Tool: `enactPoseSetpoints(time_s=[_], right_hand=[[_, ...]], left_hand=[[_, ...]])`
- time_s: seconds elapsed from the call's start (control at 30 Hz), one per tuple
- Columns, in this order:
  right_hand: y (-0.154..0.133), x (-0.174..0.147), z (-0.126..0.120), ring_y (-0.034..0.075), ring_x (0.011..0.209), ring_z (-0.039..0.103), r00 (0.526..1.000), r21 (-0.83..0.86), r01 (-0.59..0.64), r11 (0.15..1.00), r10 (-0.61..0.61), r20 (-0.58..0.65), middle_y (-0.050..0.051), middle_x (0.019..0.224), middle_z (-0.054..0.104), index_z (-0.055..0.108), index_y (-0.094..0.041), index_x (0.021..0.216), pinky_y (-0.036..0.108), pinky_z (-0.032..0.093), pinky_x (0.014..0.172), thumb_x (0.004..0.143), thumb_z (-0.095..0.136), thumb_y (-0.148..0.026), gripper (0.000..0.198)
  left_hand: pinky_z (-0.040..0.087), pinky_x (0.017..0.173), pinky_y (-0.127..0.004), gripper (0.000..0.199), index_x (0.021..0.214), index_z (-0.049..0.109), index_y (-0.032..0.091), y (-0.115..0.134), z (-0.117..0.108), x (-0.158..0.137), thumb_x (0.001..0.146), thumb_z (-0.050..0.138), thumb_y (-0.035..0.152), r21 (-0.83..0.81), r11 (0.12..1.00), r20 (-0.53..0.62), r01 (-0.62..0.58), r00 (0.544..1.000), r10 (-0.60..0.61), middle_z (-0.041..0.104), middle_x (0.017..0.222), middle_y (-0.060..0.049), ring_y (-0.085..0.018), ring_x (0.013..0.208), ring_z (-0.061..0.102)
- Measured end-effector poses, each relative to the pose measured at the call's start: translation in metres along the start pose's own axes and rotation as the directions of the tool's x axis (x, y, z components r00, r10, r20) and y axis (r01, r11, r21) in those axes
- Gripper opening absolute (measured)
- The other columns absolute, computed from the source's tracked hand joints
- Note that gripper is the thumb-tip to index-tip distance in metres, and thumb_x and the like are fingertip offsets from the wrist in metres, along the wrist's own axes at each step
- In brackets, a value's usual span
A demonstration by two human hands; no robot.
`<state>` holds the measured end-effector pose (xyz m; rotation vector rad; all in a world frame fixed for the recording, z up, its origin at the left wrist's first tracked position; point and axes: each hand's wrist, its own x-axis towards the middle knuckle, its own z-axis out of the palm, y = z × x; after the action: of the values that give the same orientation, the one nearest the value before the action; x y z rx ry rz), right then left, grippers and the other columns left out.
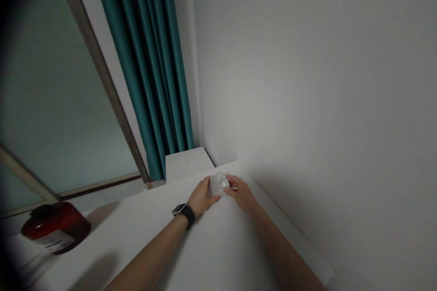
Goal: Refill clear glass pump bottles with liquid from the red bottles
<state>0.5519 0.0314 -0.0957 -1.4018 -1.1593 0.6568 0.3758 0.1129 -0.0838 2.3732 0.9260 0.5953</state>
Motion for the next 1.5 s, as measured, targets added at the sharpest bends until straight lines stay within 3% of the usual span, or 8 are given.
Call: enactPoseSetpoints(time_s=[0.1, 0.23, 0.4, 0.63, 0.87, 1.17, 1.5], right_hand=[[0.008, 0.004, 0.003, 0.022, 0.088, 0.07, 0.985, -0.012, 0.01, 1.0, -0.011, -0.17, 0.006, 0.097, 0.071, 0.062, -0.022, 0.114, 0.038, 0.058, 0.078, 0.071, 0.07, -0.036, 0.046], [0.017, 0.005, -0.002, 0.021, 0.082, 0.067, 0.919, -0.023, 0.004, 1.0, -0.013, -0.393, 0.005, 0.09, 0.066, 0.059, -0.021, 0.113, 0.037, 0.056, 0.076, 0.08, 0.06, -0.039, 0.038], [0.023, 0.006, -0.008, 0.018, 0.064, 0.062, 0.836, 0.002, -0.039, 0.999, 0.033, -0.548, 0.0, 0.074, 0.059, 0.057, -0.02, 0.11, 0.032, 0.051, 0.064, 0.084, 0.049, -0.035, 0.031], [0.024, 0.008, -0.002, 0.016, 0.058, 0.058, 0.803, 0.006, -0.039, 0.999, 0.035, -0.595, -0.002, 0.071, 0.056, 0.056, -0.02, 0.108, 0.029, 0.048, 0.058, 0.083, 0.046, -0.029, 0.029], [0.028, 0.009, 0.0, 0.015, 0.056, 0.056, 0.806, -0.001, -0.034, 0.999, 0.027, -0.591, -0.002, 0.07, 0.056, 0.055, -0.021, 0.11, 0.027, 0.047, 0.055, 0.084, 0.045, -0.026, 0.029], [0.026, 0.01, 0.001, 0.015, 0.056, 0.055, 0.806, 0.004, -0.038, 0.999, 0.033, -0.591, -0.003, 0.069, 0.055, 0.054, -0.022, 0.11, 0.027, 0.046, 0.055, 0.083, 0.046, -0.026, 0.029], [0.025, 0.009, 0.001, 0.014, 0.056, 0.055, 0.811, 0.02, -0.036, 0.999, 0.041, -0.583, -0.003, 0.07, 0.055, 0.053, -0.021, 0.112, 0.027, 0.045, 0.055, 0.083, 0.046, -0.025, 0.03]], left_hand=[[0.048, 0.093, -0.038, 0.063, 0.126, 0.044, 0.013, -0.003, 0.004, 0.02, 0.075, 0.076, 0.033, 0.058, 0.998, 0.009, 0.025, 1.0, -0.025, 0.063, 0.118, -0.017, -0.031, 0.11, 0.061], [0.048, 0.09, -0.035, 0.061, 0.122, 0.046, 0.017, -0.007, 0.008, 0.046, 0.075, 0.075, 0.04, 0.136, 0.99, 0.036, 0.031, 0.999, -0.037, 0.064, 0.117, -0.015, -0.031, 0.11, 0.063], [0.046, 0.09, -0.035, 0.061, 0.12, 0.048, 0.017, -0.008, 0.015, 0.077, 0.074, 0.074, 0.047, 0.22, 0.975, 0.051, 0.031, 0.998, -0.044, 0.065, 0.115, -0.015, -0.032, 0.109, 0.063], [0.045, 0.091, -0.038, 0.059, 0.122, 0.046, 0.015, -0.006, 0.029, 0.117, 0.078, 0.07, 0.046, 0.258, 0.965, 0.046, 0.041, 0.997, -0.055, 0.066, 0.116, -0.017, -0.034, 0.111, 0.062], [0.044, 0.09, -0.035, 0.063, 0.127, 0.042, 0.018, -0.003, 0.051, 0.144, 0.08, 0.069, 0.049, 0.244, 0.966, 0.031, 0.089, 0.995, -0.099, 0.066, 0.119, -0.016, -0.031, 0.112, 0.063], [0.035, 0.103, -0.039, 0.095, 0.15, 0.018, 0.018, -0.002, 0.052, 0.144, 0.075, 0.072, 0.04, 0.198, 0.978, 0.06, 0.07, 0.995, -0.083, 0.064, 0.128, -0.015, -0.031, 0.124, 0.056], [0.035, 0.105, -0.039, 0.087, 0.148, 0.024, 0.019, -0.004, 0.058, 0.147, 0.078, 0.072, 0.037, 0.137, 0.986, 0.062, 0.097, 0.992, -0.107, 0.063, 0.132, -0.015, -0.03, 0.126, 0.056]])
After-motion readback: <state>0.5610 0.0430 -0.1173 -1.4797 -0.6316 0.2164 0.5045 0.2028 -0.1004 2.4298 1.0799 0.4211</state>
